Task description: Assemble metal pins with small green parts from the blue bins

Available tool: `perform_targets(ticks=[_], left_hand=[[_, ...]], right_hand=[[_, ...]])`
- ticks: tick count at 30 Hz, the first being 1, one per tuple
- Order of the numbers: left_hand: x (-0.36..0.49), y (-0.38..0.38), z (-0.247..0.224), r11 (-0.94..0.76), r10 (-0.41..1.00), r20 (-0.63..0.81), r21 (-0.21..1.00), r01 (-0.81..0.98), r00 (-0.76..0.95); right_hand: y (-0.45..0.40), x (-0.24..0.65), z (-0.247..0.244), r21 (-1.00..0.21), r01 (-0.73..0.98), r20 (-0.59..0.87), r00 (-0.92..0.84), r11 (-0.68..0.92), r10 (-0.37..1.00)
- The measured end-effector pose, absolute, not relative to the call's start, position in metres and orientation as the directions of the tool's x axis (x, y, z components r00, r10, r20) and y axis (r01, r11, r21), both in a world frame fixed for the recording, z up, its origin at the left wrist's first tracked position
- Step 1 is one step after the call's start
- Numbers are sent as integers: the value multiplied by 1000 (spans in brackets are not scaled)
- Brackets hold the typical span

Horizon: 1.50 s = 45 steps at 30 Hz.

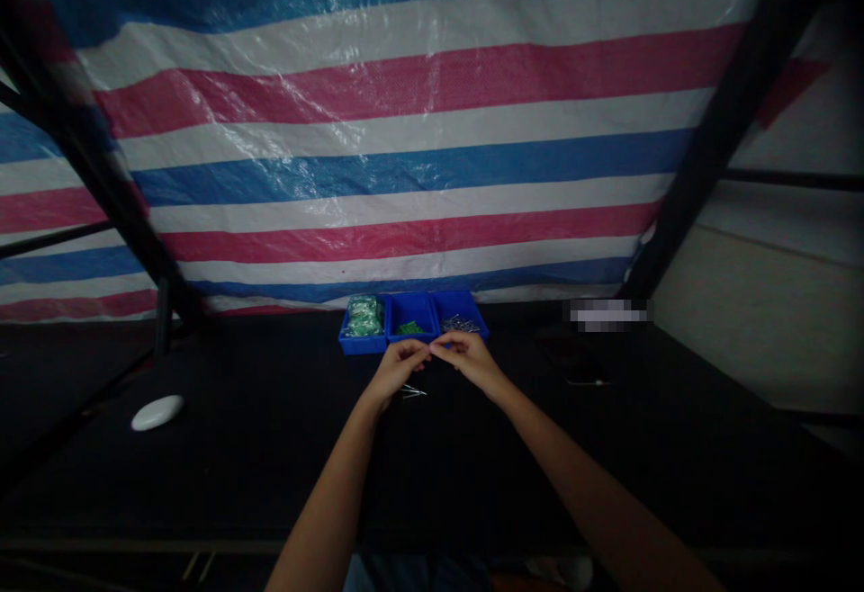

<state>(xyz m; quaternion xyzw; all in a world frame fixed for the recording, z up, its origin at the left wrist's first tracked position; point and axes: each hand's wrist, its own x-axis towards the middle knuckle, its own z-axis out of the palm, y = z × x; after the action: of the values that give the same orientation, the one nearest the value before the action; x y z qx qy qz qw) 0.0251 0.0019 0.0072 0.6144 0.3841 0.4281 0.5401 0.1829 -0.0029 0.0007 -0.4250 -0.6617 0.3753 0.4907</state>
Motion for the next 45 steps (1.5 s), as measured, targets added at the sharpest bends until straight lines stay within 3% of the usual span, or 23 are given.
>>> perform_targets(ticks=[15,45], left_hand=[[24,7,3,-148,955,156,988,-51,253],[23,4,7,-161,952,157,987,-5,264]], right_hand=[[0,179,-8,-965,6,258,-178,263,950],[9,184,-11,-931,97,342,-104,352,934]])
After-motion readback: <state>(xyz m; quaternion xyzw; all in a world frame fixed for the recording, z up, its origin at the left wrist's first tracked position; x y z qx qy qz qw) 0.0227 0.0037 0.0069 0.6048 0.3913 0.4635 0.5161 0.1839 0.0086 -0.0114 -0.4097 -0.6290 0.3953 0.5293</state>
